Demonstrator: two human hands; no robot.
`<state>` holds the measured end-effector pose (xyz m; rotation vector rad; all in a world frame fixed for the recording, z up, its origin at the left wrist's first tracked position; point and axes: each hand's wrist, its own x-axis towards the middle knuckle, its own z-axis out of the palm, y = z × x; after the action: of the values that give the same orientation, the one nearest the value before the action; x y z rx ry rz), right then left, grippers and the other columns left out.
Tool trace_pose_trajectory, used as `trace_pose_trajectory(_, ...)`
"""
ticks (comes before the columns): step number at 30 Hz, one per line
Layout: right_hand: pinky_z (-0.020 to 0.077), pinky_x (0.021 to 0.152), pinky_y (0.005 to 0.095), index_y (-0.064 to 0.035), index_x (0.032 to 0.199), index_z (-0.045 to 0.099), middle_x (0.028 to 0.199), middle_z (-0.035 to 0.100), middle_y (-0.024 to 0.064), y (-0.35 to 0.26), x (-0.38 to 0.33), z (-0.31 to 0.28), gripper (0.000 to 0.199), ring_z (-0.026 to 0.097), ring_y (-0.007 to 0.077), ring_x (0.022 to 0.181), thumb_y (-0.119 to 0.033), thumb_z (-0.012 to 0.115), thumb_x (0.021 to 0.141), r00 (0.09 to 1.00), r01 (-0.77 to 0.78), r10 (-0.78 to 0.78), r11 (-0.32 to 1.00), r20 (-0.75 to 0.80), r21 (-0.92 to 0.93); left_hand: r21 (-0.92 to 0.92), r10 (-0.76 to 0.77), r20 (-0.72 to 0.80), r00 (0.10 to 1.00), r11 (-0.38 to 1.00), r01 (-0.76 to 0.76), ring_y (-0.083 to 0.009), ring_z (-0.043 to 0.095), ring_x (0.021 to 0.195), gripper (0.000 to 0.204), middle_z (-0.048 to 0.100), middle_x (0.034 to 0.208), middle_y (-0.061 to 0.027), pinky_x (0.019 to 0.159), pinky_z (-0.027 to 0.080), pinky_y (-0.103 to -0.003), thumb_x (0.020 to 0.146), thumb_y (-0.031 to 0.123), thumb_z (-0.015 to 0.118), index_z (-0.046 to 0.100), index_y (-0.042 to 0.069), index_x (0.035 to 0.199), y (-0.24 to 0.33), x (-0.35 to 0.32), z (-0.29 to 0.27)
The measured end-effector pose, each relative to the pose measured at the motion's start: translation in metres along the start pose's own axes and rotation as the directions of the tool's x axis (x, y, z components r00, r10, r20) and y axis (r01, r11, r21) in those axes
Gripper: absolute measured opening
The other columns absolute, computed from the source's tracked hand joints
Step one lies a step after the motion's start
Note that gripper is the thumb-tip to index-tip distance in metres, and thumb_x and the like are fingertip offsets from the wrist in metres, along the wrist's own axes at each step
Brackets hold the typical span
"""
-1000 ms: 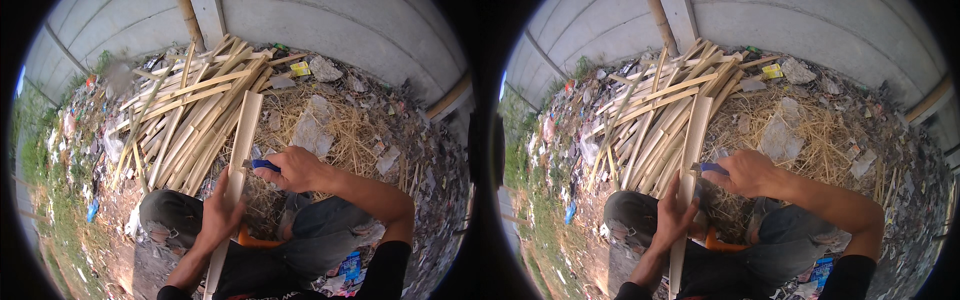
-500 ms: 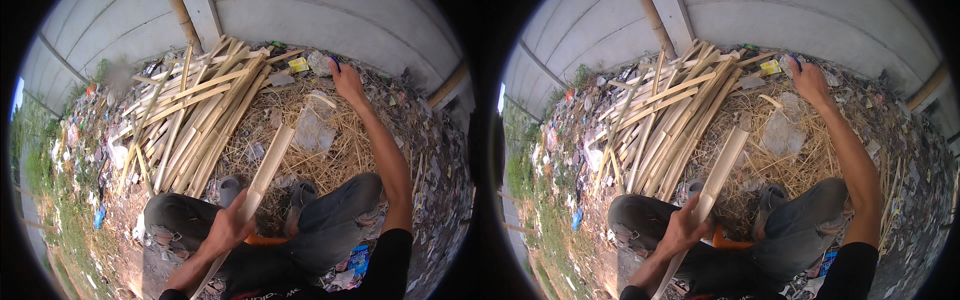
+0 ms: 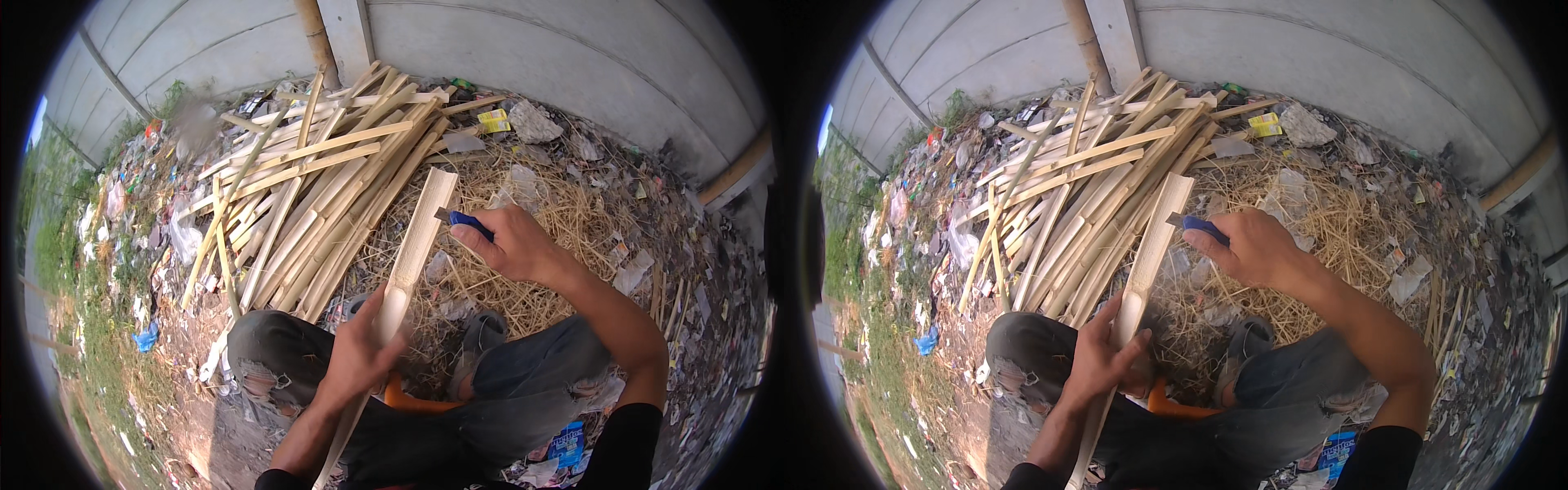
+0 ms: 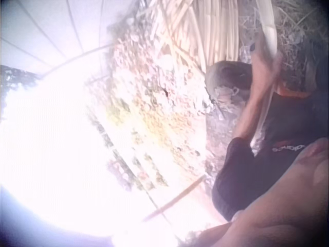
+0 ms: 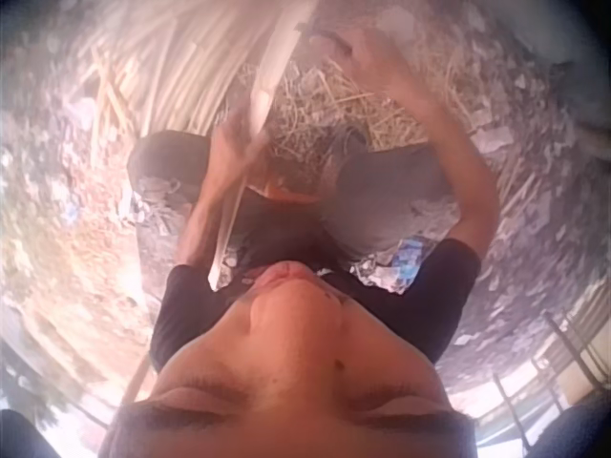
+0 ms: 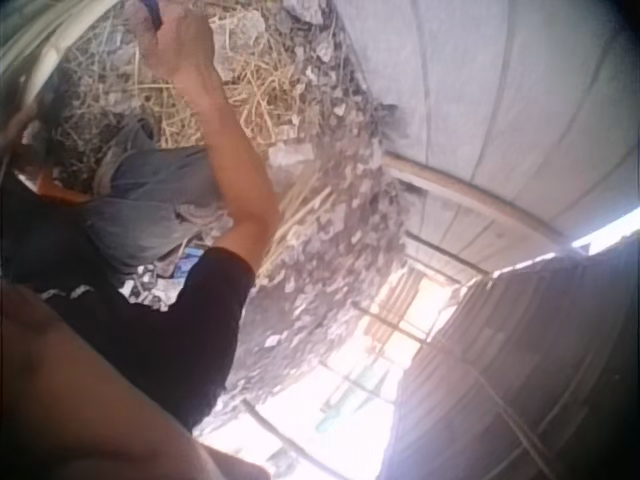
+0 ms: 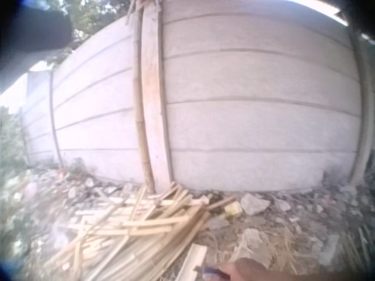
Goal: The person sits on the ground and uses a knife to split a long bamboo pole into thin strips. They hold the bamboo with one hand and use the knife to shave and separate the material, creating a pile of bamboo strips.
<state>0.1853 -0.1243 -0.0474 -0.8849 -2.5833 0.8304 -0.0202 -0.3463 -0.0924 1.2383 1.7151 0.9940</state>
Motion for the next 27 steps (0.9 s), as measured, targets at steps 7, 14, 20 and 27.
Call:
trace_pose_trajectory(7,0.0556,0.068,0.0532,-0.0053,0.084,0.073,0.067,0.067,0.0237,-0.016,-0.01,0.053,0.065,0.07,0.044,0.07,-0.063,0.05,0.101,0.966,0.103,-0.09,0.994,0.244,-0.039,0.023,-0.039,-0.031,0.999,0.999,0.039,-0.0187,0.071,0.101,0.074,0.073,0.116,-0.0189,0.086,0.058,-0.032,0.09,0.012,0.075,0.042,-0.008,0.153,-0.002,0.003,-0.004)
trace_pose_trajectory(14,0.0566,0.065,0.0524,-0.0013,0.078,0.071,0.062,0.065,0.0233,0.008,0.009,0.044,0.071,0.071,0.0424,0.066,-0.065,0.05,0.102,0.993,0.12,-0.115,0.972,0.04,-0.2,-0.018,-0.014,0.009,1.0,1.0,0.014,-0.0157,0.072,0.087,0.073,0.072,0.108,-0.0163,0.072,0.058,-0.028,0.088,0.009,0.071,0.042,-0.009,0.153,-0.009,0.007,-0.005)
trace_pose_trajectory(20,0.0426,0.053,0.0448,0.0002,0.067,0.06,0.051,0.048,0.0102,0.085,0.021,-0.033,0.076,0.051,0.0254,0.049,-0.062,0.045,0.107,0.889,-0.268,0.229,0.962,-0.397,-0.046,-0.023,-0.034,0.141,0.989,0.999,0.038,-0.0219,0.072,0.099,0.073,0.073,0.112,-0.0192,0.086,0.058,-0.032,0.089,0.013,0.078,0.045,-0.011,0.15,-0.012,-0.018,-0.006)
trace_pose_trajectory(27,0.0475,0.06,0.0478,0.0008,0.073,0.064,0.056,0.056,0.0169,0.011,-0.001,-0.014,0.073,0.061,0.0363,0.056,-0.064,0.049,0.103,0.997,-0.076,0.075,0.997,-0.034,-0.015,0.182,-0.066,-0.095,0.993,0.98,0.083,-0.0217,0.073,0.104,0.083,0.074,0.116,-0.0257,0.089,0.058,-0.034,0.086,0.022,0.087,0.046,-0.01,0.151,0.011,-0.004,-0.006)
